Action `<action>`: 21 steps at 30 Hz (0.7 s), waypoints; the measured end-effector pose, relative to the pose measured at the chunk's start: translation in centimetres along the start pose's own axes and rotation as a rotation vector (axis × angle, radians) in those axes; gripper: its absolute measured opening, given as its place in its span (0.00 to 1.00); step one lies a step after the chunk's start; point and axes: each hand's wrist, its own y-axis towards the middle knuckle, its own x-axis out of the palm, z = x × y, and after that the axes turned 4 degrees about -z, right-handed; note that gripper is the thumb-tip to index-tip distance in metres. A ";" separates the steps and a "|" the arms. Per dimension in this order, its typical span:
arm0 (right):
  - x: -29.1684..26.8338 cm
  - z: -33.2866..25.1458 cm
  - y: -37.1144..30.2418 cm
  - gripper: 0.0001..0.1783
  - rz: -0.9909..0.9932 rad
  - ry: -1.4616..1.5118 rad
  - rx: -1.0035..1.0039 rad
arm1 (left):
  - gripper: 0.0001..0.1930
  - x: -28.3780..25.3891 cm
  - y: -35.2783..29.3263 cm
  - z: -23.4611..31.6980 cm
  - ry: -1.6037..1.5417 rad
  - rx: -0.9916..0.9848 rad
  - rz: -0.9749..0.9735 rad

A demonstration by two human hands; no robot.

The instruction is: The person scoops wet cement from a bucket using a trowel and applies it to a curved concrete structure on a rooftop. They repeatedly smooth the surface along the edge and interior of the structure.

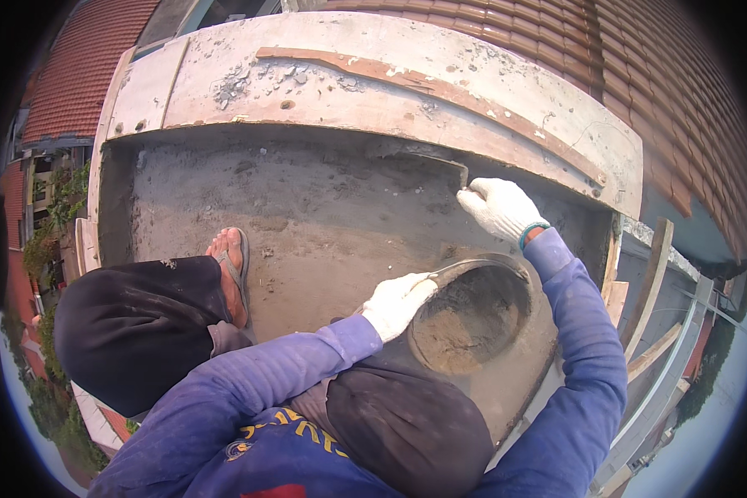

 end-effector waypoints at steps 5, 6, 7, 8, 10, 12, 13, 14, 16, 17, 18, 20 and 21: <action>-1.8 1.6 -3.0 0.25 -0.001 0.225 0.072 | 0.24 0.3 0.3 -0.8 -0.008 0.015 -0.007; -2.0 1.9 -3.7 0.23 0.006 0.268 0.086 | 0.24 0.4 0.4 -0.8 -0.021 0.006 -0.009; -2.4 2.2 -4.7 0.23 0.020 0.234 0.099 | 0.24 0.5 0.4 -0.9 -0.035 -0.003 -0.010; -3.3 2.1 -6.3 0.22 0.035 0.195 0.120 | 0.24 0.6 0.6 -0.7 -0.030 0.011 -0.023; -3.0 2.8 -8.4 0.20 0.167 0.051 0.008 | 0.24 0.1 0.3 -0.2 -0.001 0.027 -0.008; -3.1 2.4 -10.4 0.19 0.175 0.069 0.025 | 0.24 -0.1 0.1 -0.2 0.004 0.025 0.002; -3.2 2.1 -10.7 0.19 0.178 0.079 0.028 | 0.24 -0.2 0.0 -0.3 0.009 0.022 0.011; -3.0 2.1 -10.7 0.18 0.174 0.029 -0.023 | 0.24 -0.2 0.1 -0.3 0.002 0.019 0.010; -2.0 1.7 -9.0 0.18 0.142 -0.113 -0.124 | 0.23 0.2 0.4 -0.3 -0.015 0.022 -0.006; -1.1 1.4 -7.3 0.18 0.126 -0.182 -0.182 | 0.24 0.1 0.4 -0.1 -0.030 0.000 -0.025; 0.1 0.8 -5.4 0.19 0.111 -0.210 -0.179 | 0.24 -0.1 0.3 0.4 -0.046 -0.019 -0.043; 2.9 -0.5 -0.6 0.20 0.114 -0.230 -0.189 | 0.24 -0.4 0.2 0.6 -0.044 -0.025 -0.036; 4.0 -1.1 1.6 0.20 0.131 -0.224 -0.195 | 0.24 -0.2 0.2 0.3 -0.032 -0.011 -0.016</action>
